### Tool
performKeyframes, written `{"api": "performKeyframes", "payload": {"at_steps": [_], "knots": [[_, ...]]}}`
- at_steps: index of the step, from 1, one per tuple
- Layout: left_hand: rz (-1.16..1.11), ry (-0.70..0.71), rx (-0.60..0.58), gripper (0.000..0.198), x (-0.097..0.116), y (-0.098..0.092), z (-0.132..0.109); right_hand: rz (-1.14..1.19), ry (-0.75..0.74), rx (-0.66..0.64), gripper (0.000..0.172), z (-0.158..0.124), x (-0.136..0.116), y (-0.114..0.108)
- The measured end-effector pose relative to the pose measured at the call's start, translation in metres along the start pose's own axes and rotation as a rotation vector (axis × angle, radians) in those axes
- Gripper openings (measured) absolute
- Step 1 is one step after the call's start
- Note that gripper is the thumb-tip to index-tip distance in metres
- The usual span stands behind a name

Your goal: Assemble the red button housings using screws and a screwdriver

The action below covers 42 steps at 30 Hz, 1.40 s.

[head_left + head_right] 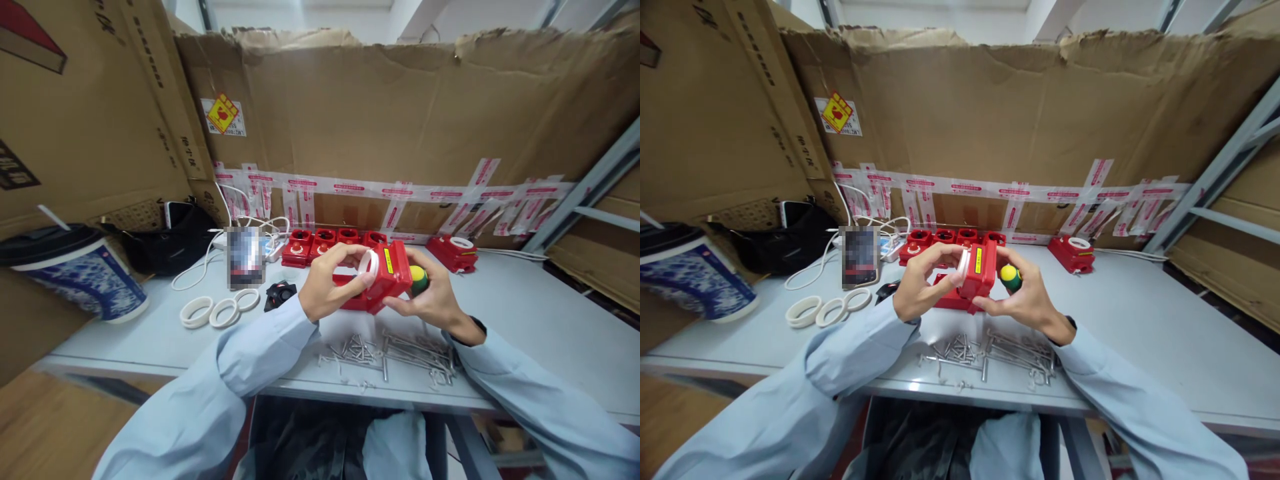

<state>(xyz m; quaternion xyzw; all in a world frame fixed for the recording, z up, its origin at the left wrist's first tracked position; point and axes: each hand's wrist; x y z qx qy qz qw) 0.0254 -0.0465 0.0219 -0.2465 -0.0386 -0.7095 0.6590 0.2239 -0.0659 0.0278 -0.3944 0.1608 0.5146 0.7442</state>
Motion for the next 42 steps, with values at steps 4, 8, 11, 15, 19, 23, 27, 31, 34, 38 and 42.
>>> {"api": "performKeyframes", "payload": {"at_steps": [4,8,11,15,19,23,27,31,34,38,42], "knots": [[-0.055,-0.155,0.027,0.032,0.0015,0.0040,0.0002,-0.073,-0.067,0.050,0.074,-0.0022,0.0028,0.0023],[-0.136,-0.274,0.068,0.032,0.0031,0.0057,0.0019,-0.180,-0.155,0.117,0.072,-0.0028,0.0008,0.0033],[-0.186,-0.374,0.094,0.032,0.0031,0.0061,0.0036,-0.247,-0.214,0.142,0.069,-0.0030,0.0003,0.0034],[-0.262,-0.457,0.086,0.035,0.0024,0.0060,0.0054,-0.325,-0.285,0.113,0.070,-0.0040,0.0032,0.0019],[-0.294,-0.488,0.067,0.044,0.0009,0.0051,0.0062,-0.392,-0.366,0.092,0.070,-0.0046,0.0045,-0.0006],[-0.294,-0.547,0.040,0.047,0.0003,0.0035,0.0070,-0.464,-0.450,0.081,0.069,-0.0033,0.0040,-0.0023],[-0.341,-0.549,0.038,0.047,0.0013,0.0031,0.0081,-0.472,-0.480,0.093,0.071,-0.0020,0.0039,-0.0028],[-0.369,-0.537,0.055,0.048,0.0021,0.0033,0.0080,-0.476,-0.484,0.092,0.073,-0.0027,0.0044,-0.0038],[-0.338,-0.568,0.037,0.048,0.0012,0.0030,0.0071,-0.506,-0.510,0.098,0.074,-0.0031,0.0055,-0.0044],[-0.351,-0.583,0.042,0.049,0.0005,0.0024,0.0068,-0.495,-0.525,0.091,0.074,-0.0018,0.0072,-0.0034],[-0.402,-0.541,0.063,0.044,0.0034,0.0027,0.0081,-0.458,-0.521,0.089,0.074,0.0002,0.0078,-0.0037]]}}
Point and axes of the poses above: each hand's wrist, its own z-axis towards the middle knuckle, its own y-axis out of the palm, x = y × z, and after that the axes turned 12 degrees about y, right-handed
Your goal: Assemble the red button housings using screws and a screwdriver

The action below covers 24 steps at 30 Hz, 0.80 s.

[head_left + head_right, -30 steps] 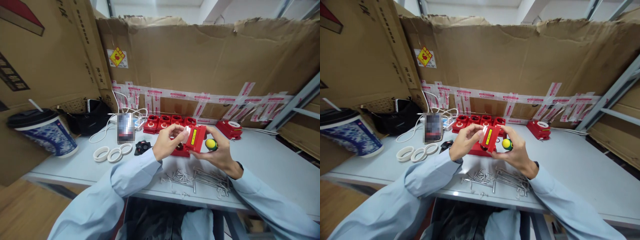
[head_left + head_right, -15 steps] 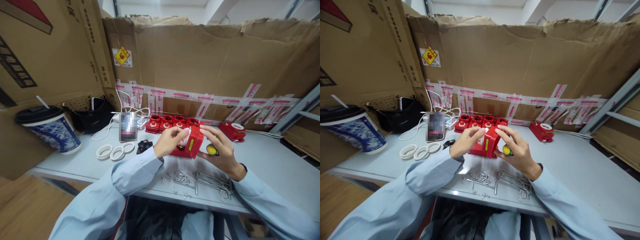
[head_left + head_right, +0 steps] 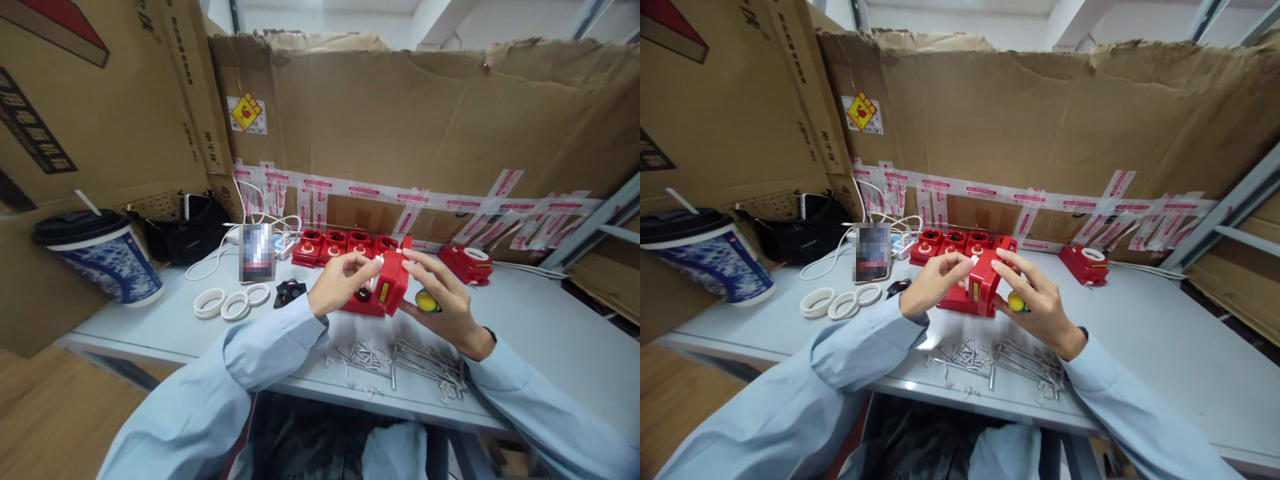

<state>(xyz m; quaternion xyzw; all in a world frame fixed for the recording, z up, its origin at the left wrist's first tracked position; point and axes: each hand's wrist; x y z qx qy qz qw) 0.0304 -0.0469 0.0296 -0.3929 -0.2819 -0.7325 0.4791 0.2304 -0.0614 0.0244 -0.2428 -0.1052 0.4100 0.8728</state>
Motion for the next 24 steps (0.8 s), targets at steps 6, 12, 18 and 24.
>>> {"api": "performKeyframes", "payload": {"at_steps": [6,12,18,24], "knots": [[-0.017,0.066,0.063,0.035,0.0042,0.0014,-0.0013,0.005,0.027,0.035,0.074,0.0000,0.0030,-0.0067],[-0.016,0.232,0.085,0.036,0.0057,-0.0035,-0.0016,0.194,0.245,0.078,0.079,-0.0002,0.0010,-0.0068],[0.088,0.383,-0.019,0.043,0.0068,-0.0012,-0.0057,0.266,0.384,0.002,0.073,-0.0025,-0.0039,-0.0046],[0.196,0.421,-0.029,0.043,0.0083,-0.0022,-0.0070,0.250,0.405,-0.004,0.072,-0.0023,-0.0055,-0.0040]]}}
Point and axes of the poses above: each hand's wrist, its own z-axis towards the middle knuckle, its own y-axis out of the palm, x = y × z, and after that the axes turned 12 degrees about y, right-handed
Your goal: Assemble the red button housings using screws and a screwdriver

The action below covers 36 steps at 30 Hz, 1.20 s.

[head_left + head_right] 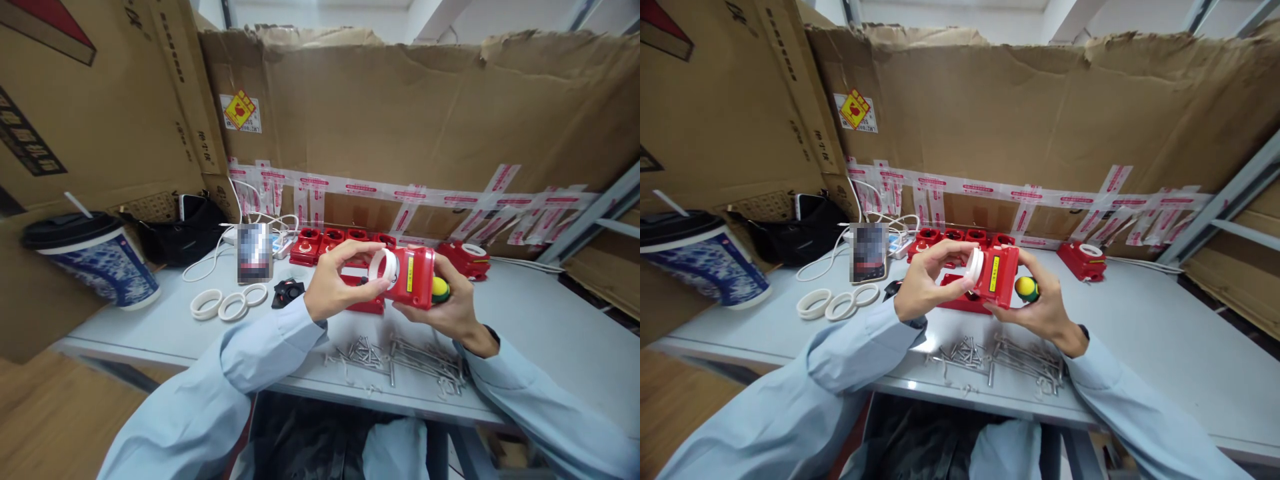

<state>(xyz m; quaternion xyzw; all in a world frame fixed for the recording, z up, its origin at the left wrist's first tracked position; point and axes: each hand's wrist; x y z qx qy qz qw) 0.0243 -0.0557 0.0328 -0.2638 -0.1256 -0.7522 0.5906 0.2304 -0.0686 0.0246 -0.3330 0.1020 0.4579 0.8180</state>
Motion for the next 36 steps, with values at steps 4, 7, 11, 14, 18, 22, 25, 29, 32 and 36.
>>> {"api": "performKeyframes", "payload": {"at_steps": [4,7,11,14,18,22,25,29,32,36], "knots": [[0.042,0.011,-0.003,0.044,0.000,-0.001,0.000,-0.013,-0.028,0.004,0.071,0.001,-0.003,0.001],[0.063,0.023,-0.012,0.044,0.000,-0.001,0.000,-0.018,-0.027,0.006,0.072,0.001,-0.004,0.002],[0.092,0.045,-0.020,0.044,0.001,-0.002,0.000,-0.015,-0.031,0.016,0.073,0.000,-0.003,0.002],[0.095,0.045,-0.022,0.045,0.002,-0.002,0.000,-0.008,-0.031,0.014,0.074,0.000,-0.002,0.002],[0.092,0.030,-0.022,0.045,0.003,-0.001,0.001,-0.009,-0.015,0.022,0.072,-0.001,-0.002,0.002],[0.081,0.026,-0.019,0.046,0.003,-0.001,0.001,-0.021,-0.003,0.027,0.070,-0.001,-0.003,0.002],[0.069,0.031,-0.030,0.046,0.003,-0.001,0.001,-0.026,0.002,0.026,0.069,-0.001,-0.003,0.002],[0.053,0.041,-0.065,0.047,0.005,-0.004,0.003,-0.018,-0.002,0.019,0.069,0.000,-0.003,0.001],[0.044,0.068,-0.111,0.050,0.006,-0.007,0.004,0.014,-0.020,-0.003,0.070,0.001,-0.002,0.001],[0.053,0.108,-0.194,0.053,0.008,-0.012,0.006,0.107,-0.032,-0.037,0.057,0.003,0.002,0.000]]}}
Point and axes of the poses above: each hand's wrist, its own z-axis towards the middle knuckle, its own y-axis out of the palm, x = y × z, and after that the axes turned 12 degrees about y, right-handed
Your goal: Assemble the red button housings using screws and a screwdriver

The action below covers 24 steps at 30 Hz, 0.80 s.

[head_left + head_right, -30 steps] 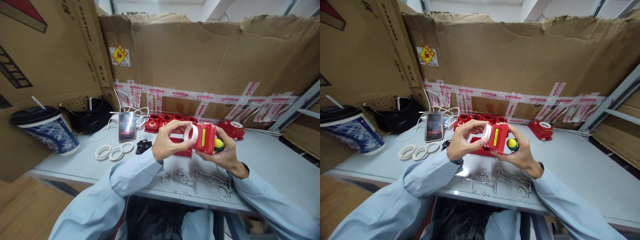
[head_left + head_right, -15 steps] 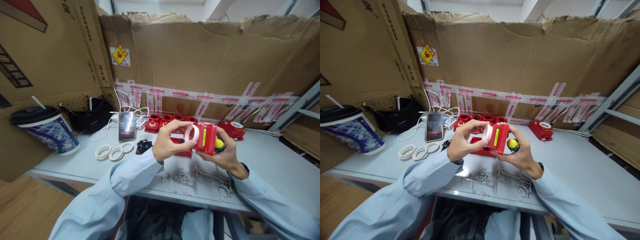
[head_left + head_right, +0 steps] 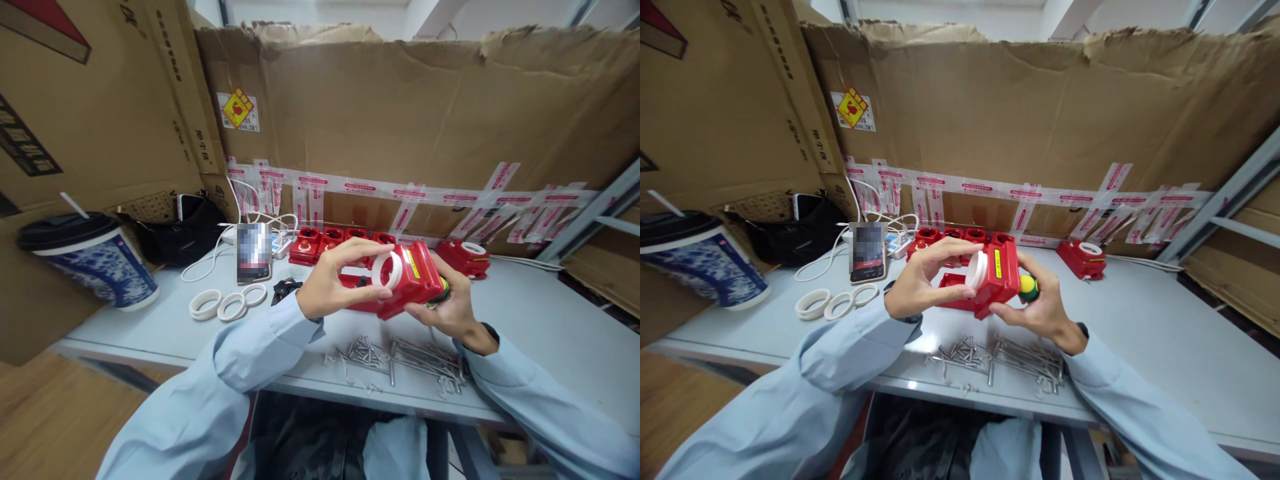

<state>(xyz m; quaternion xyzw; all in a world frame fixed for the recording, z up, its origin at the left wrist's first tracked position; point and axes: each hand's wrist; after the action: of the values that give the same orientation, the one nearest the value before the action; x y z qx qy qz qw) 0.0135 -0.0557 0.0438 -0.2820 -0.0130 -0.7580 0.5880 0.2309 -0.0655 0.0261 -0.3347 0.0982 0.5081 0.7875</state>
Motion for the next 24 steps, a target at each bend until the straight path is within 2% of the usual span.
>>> {"api": "performKeyframes", "payload": {"at_steps": [2,4,8,11,15,19,24], "knots": [[0.016,0.033,-0.035,0.054,0.001,-0.002,0.001,0.078,0.046,-0.035,0.042,0.000,0.001,0.000],[0.054,0.083,-0.066,0.053,0.001,-0.004,0.001,0.165,0.156,-0.081,0.035,0.001,0.002,0.000],[0.145,0.196,-0.145,0.047,0.000,-0.007,0.002,0.377,0.507,-0.249,0.042,0.000,0.003,0.000],[0.207,0.299,-0.202,0.037,-0.002,-0.007,0.002,0.518,0.709,-0.364,0.044,-0.002,0.005,0.000],[0.282,0.414,-0.243,0.034,-0.006,-0.007,0.000,0.716,0.917,-0.381,0.037,-0.004,0.005,0.001],[0.264,0.390,-0.239,0.043,-0.005,-0.006,-0.002,0.858,0.999,-0.357,0.036,-0.001,-0.001,0.003],[0.223,0.270,-0.140,0.064,-0.002,-0.004,-0.002,0.869,0.957,-0.303,0.037,0.004,-0.010,0.003]]}}
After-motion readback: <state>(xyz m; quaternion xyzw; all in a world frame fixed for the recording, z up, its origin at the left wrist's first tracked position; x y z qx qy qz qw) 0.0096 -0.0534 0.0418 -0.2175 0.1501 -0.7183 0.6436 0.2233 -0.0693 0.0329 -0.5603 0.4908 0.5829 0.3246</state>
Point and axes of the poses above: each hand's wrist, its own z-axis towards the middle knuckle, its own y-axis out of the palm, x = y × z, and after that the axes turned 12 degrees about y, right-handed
